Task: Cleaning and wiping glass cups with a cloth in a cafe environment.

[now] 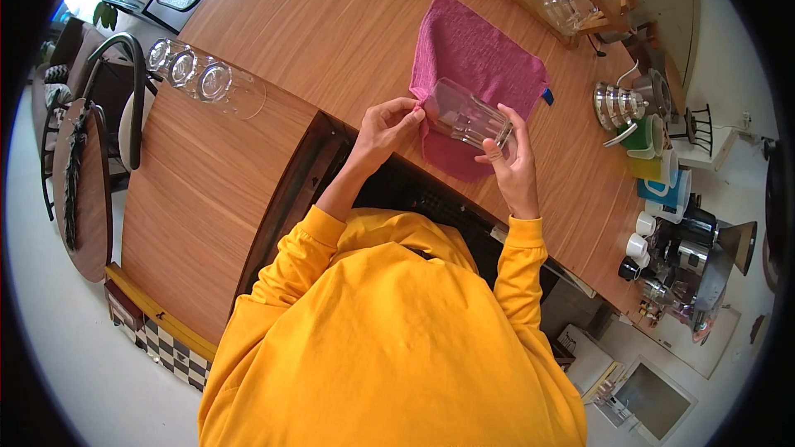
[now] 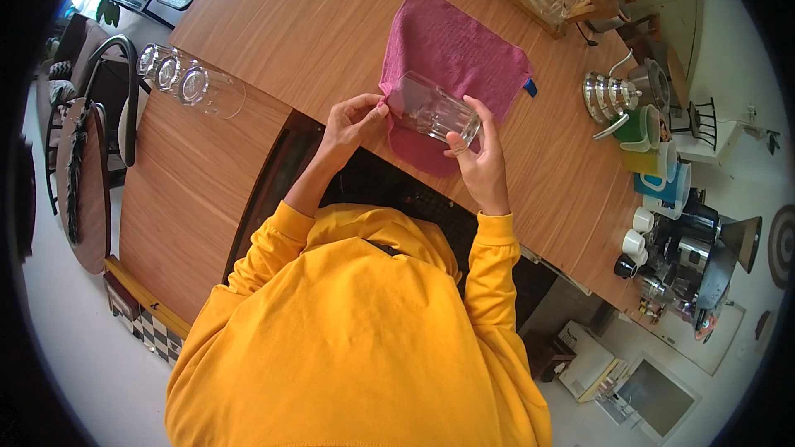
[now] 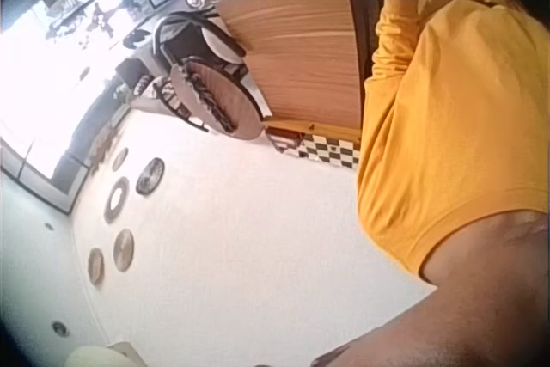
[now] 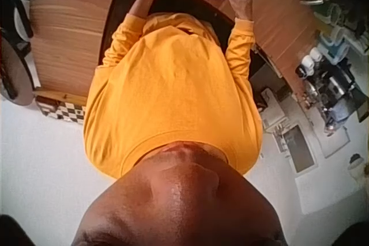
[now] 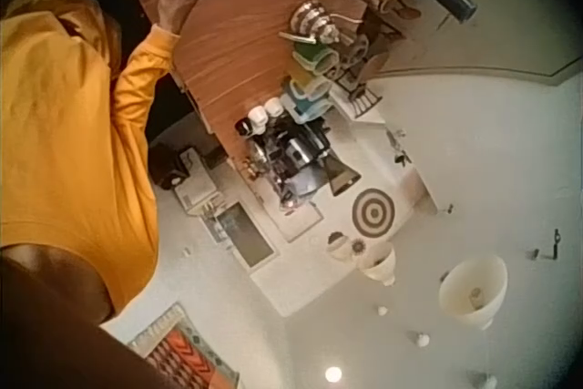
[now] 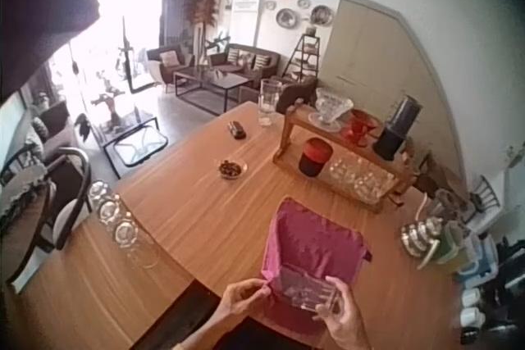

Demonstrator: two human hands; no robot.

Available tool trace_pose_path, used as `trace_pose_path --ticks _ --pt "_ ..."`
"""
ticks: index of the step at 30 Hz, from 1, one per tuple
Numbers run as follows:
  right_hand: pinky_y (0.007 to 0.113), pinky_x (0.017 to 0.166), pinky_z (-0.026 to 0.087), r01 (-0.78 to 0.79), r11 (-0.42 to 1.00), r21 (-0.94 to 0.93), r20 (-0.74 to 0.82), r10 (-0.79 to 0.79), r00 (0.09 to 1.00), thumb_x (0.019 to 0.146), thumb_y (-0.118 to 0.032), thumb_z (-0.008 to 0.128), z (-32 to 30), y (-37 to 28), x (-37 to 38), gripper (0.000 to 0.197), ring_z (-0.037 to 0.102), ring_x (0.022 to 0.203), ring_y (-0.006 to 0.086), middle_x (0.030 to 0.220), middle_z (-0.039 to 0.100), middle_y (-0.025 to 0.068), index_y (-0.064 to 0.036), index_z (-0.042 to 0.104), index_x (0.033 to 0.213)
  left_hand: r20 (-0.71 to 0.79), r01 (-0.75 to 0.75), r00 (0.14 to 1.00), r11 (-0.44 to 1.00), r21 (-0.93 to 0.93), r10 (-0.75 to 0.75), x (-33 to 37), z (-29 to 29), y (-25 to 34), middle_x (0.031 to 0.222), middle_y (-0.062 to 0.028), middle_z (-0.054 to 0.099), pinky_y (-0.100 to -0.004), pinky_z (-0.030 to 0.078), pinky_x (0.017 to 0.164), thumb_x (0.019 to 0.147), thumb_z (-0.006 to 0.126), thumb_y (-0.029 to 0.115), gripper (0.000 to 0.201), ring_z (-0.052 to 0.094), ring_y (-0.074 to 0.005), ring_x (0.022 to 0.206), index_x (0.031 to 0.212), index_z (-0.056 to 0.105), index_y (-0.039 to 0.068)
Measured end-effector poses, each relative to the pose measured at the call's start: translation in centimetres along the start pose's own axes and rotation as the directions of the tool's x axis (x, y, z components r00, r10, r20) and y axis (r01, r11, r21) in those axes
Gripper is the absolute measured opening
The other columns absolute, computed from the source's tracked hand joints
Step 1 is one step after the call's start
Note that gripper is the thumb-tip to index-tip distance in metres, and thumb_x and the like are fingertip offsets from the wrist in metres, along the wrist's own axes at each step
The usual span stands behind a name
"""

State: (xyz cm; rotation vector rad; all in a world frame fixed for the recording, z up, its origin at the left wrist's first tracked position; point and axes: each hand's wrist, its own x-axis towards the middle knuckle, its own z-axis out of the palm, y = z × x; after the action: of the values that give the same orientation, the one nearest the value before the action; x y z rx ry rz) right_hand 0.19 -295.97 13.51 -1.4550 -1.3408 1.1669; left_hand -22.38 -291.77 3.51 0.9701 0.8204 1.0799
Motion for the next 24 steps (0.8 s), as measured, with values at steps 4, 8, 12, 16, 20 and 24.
trace_pose_path --ticks 4,8,12,16,20,24 --pt "0.035 0.097 0.052 0.102 0.993 -0.062 0.026 -0.101 0.995 0.097 -0.038 0.065 -0.1 0.4 -0.1 0.06 0.055 0.122 0.022 0.139 0.047 0.0127 -0.0056 0.043 0.142 -0.022 -0.02 1.0 1.0 0.005 0.02 -0.1 0.1 0.1 0.094 0.0004 0.067 -0.0227 0.048 0.079 0.097 0.068 0.02 0.023 0.059 -0.0074 0.087 0.109 0.07 0.001" --pt "0.034 0.101 0.049 -0.019 0.983 0.182 -0.11 0.039 0.993 0.096 -0.034 0.068 -0.4 2.2 0.3 0.059 0.054 0.125 0.023 0.139 0.047 0.0131 -0.0057 0.044 0.141 -0.006 -0.011 1.0 1.0 -0.01 0.011 -0.1 0.3 0.4 0.093 0.0004 0.068 -0.0226 0.048 0.079 0.097 0.067 0.02 0.023 0.059 -0.0077 0.086 0.109 0.07 0.001" --pt "0.034 0.104 0.046 -0.059 0.996 0.063 -0.102 0.065 0.993 0.094 -0.032 0.07 -0.6 1.5 0.3 0.06 0.054 0.124 0.023 0.138 0.048 0.013 -0.0058 0.044 0.141 0.017 -0.013 1.0 1.0 -0.001 0.013 0.0 0.2 0.3 0.097 0.0023 0.066 -0.02 0.048 0.078 0.098 0.066 0.016 0.02 0.058 -0.0049 0.088 0.11 0.068 0.0" --pt "0.033 0.104 0.046 0.105 0.992 -0.063 0.042 -0.102 0.994 0.094 -0.034 0.071 -1.2 1.1 -0.1 0.06 0.055 0.123 0.0221 0.133 0.052 0.0125 -0.0062 0.044 0.14 0.045 -0.002 0.999 0.998 -0.06 0.005 -0.1 0.2 0.3 0.097 0.0022 0.066 -0.0197 0.048 0.078 0.098 0.067 0.017 0.021 0.058 -0.005 0.088 0.11 0.068 0.0" --pt "0.032 0.103 0.046 0.032 0.996 0.086 -0.005 -0.032 0.999 0.094 -0.034 0.071 -0.9 0.8 0.0 0.059 0.056 0.123 0.0221 0.131 0.053 0.0121 -0.0068 0.045 0.14 0.03 -0.031 0.999 0.999 -0.011 0.031 0.0 0.2 0.2 0.097 0.0022 0.066 -0.0198 0.048 0.077 0.098 0.067 0.018 0.021 0.058 -0.0052 0.087 0.11 0.068 0.0" --pt "0.032 0.104 0.045 -0.108 0.989 0.103 -0.094 0.118 0.989 0.094 -0.031 0.071 -0.9 1.1 0.4 0.057 0.056 0.123 0.0219 0.13 0.053 0.0124 -0.0076 0.046 0.139 0.057 -0.061 0.996 0.998 -0.015 0.061 0.0 0.1 -0.1 0.095 0.0026 0.066 -0.0194 0.047 0.075 0.098 0.066 0.017 0.021 0.057 -0.0047 0.085 0.11 0.068 0.0"
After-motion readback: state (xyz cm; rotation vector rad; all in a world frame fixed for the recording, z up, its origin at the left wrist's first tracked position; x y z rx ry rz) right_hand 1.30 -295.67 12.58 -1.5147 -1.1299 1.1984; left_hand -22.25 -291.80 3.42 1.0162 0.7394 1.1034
